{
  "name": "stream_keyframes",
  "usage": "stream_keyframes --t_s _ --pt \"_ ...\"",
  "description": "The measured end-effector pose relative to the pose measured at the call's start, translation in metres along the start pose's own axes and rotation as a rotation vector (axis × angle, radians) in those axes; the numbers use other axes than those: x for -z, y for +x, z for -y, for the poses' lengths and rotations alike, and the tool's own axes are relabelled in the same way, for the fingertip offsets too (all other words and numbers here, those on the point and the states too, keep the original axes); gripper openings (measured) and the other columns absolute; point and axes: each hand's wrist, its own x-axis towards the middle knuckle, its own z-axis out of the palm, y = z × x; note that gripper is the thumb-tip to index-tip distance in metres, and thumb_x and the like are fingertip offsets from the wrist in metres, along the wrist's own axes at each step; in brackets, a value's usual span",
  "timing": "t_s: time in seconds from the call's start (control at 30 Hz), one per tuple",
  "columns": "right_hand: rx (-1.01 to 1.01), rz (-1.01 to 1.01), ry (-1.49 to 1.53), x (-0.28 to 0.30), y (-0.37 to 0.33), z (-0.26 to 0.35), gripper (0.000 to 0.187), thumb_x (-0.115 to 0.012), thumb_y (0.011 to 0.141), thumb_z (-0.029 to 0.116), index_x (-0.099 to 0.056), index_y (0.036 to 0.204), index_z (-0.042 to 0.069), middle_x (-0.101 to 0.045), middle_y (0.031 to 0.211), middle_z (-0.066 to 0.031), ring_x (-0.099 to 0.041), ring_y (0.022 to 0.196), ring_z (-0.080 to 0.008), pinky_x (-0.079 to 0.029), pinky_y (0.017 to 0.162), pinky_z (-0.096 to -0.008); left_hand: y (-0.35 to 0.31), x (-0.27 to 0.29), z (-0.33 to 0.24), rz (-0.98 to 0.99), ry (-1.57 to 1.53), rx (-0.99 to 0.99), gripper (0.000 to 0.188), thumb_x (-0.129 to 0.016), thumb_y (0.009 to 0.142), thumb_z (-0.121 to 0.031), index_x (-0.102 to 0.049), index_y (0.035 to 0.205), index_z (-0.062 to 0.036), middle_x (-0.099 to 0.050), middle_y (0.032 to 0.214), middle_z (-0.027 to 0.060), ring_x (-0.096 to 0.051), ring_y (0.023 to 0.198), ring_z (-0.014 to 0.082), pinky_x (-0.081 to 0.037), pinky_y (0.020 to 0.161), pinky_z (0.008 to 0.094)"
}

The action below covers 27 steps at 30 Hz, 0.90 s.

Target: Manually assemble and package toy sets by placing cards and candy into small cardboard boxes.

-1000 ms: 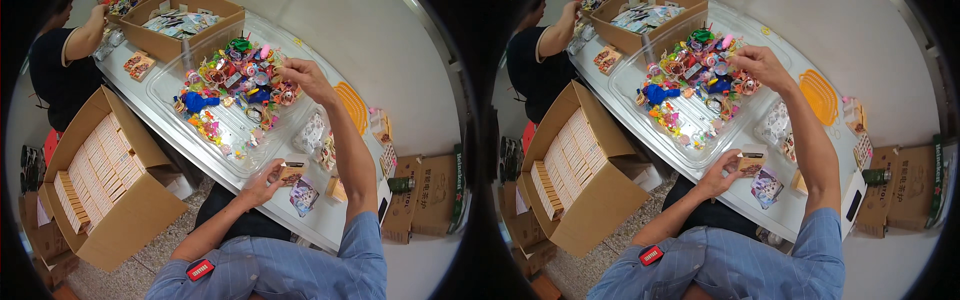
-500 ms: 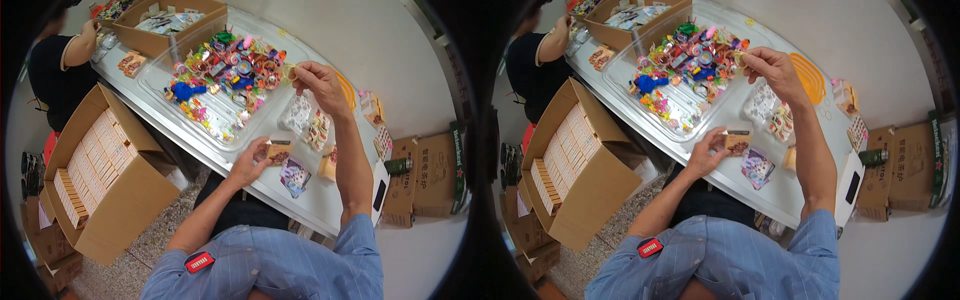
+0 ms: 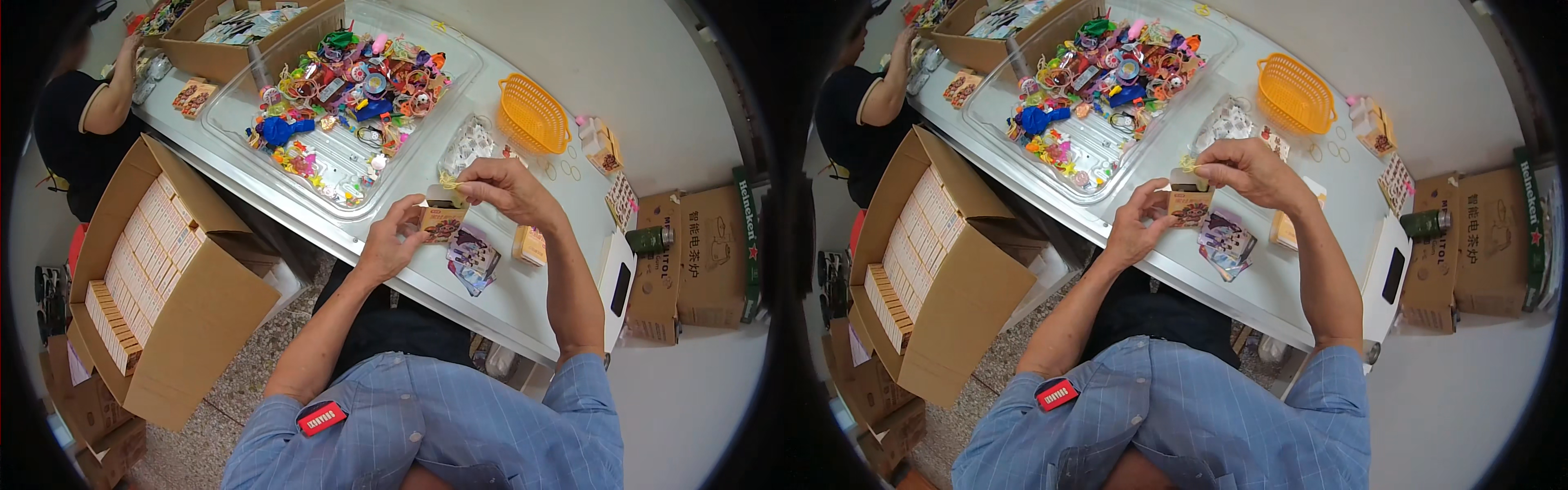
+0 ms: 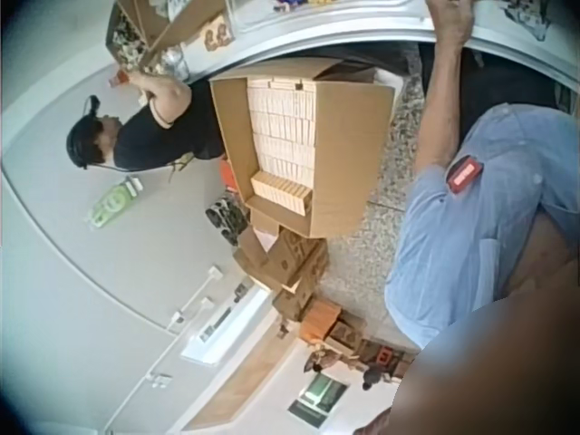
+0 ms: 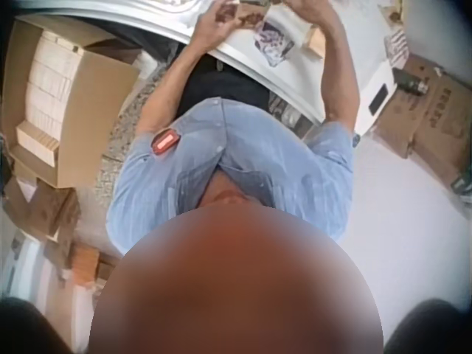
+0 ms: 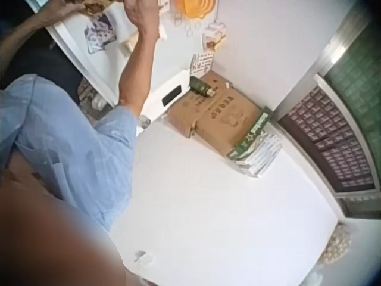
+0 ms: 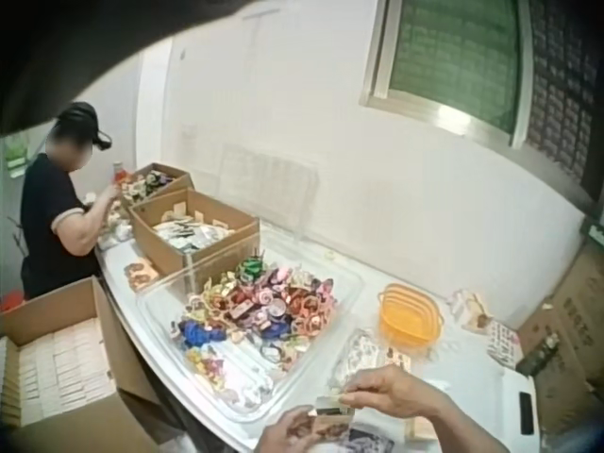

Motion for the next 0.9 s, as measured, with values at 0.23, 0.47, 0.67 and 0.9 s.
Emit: stream_keyframes --t_s 0.23,0.47,0.67,0.9 --pt "0.053 -0.016 -0.226 -0.009 -0.004 -0.007 0.018 -0.070 0.095 0.015 -0.070 0.106 0.002 -0.070 0.092 -0.0087 -0.066 0.085 -0.0196 -0.052 0.077 -0.0327 0.001 0.002 -0.001 0.012 0.013 0.032 0.065 -0.072 0.087 0.005 -0.043 0.144 -0.0048 -0.071 0.116 0.0174 -0.068 0.104 0.0196 -0.054 0.085 0.0304" --pt "0.155 -0.040 -0.542 -0.013 -0.014 -0.003 0.016 -0.072 0.089 0.008 -0.071 0.104 0.005 -0.068 0.093 -0.0122 -0.066 0.088 -0.0325 -0.053 0.078 -0.0404 0.002 0.002 0.000 0.005 -0.001 0.038 0.066 -0.073 0.087 0.004 -0.043 0.145 -0.0052 -0.071 0.118 0.0169 -0.068 0.105 0.0198 -0.053 0.085 0.0300" --pt "0.206 0.008 -0.519 -0.017 -0.020 -0.002 0.019 -0.073 0.084 0.004 -0.071 0.103 0.004 -0.070 0.102 -0.0108 -0.067 0.094 -0.0308 -0.054 0.082 -0.0411 0.003 0.001 -0.002 -0.005 0.013 0.019 0.066 -0.073 0.086 0.005 -0.044 0.145 -0.0057 -0.071 0.118 0.0184 -0.070 0.100 0.0210 -0.056 0.082 0.0301" --pt "0.331 -0.151 -0.490 -0.022 -0.026 -0.009 0.022 -0.073 0.084 0.001 -0.072 0.106 0.004 -0.071 0.111 -0.0099 -0.067 0.099 -0.0282 -0.055 0.084 -0.0375 0.003 0.002 0.001 -0.015 -0.029 0.043 0.067 -0.073 0.085 0.004 -0.045 0.145 -0.0060 -0.071 0.118 0.0181 -0.069 0.100 0.0205 -0.055 0.083 0.0301"
